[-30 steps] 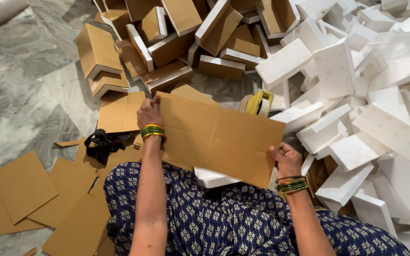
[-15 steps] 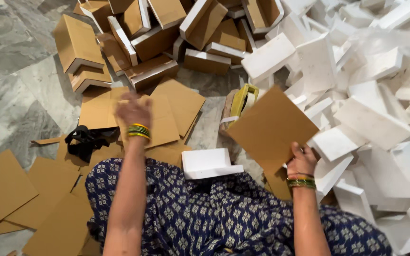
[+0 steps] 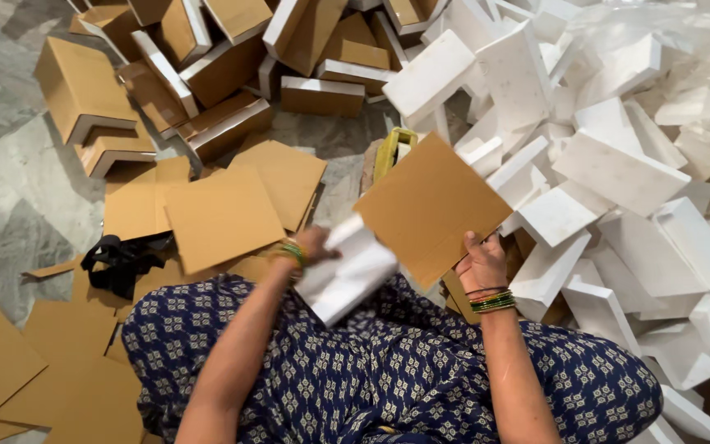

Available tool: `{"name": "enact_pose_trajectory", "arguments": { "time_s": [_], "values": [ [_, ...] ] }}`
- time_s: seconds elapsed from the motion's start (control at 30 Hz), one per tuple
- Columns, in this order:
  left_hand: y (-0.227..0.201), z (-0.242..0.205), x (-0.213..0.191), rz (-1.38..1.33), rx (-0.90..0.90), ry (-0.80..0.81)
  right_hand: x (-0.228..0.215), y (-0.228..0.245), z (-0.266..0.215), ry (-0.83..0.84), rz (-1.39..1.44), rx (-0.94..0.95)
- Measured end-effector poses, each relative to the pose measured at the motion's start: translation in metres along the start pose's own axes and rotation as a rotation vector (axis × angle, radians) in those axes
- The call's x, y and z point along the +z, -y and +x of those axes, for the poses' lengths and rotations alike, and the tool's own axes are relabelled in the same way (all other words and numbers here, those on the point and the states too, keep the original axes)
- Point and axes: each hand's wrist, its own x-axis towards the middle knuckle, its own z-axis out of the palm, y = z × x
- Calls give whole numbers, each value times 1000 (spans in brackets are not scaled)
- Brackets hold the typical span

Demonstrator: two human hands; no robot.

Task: The person sits on the floor and assembles small rectangular boxes by inserting white foam inserts into brown cardboard shells. They use a handheld tape dispenser to secure the joints of the boxes.

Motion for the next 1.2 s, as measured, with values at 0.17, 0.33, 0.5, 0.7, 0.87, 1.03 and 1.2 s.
{"name": "enact_pose_trajectory", "arguments": {
  "time_s": [0.17,0.33,0.5,0.7,0.87,1.03,1.2],
  "values": [
    [44,-73,-95,-1099,-153,-306,17,26,-5,134,48,-23],
    [10,-89,-71,-2016,416,-146,49,0,-6,74,-125,-97],
    [-27,-43,-9,-1925,272,37,40,-50,-11,135,-283,-139],
    [-25,-28,12,-1866,154,-84,35,-76,-18,100,-557,-306],
    [-45,-48,-16,-1726,-41,-124,33,-70,-12,167,-1475,-937],
    [-39,-42,-15,-1604,-110,-173,25,-72,-8,248,-440,99],
    [-28,-33,-2,-1552,-115,-231,15,-77,-8,371,-267,109]
  ]
}}
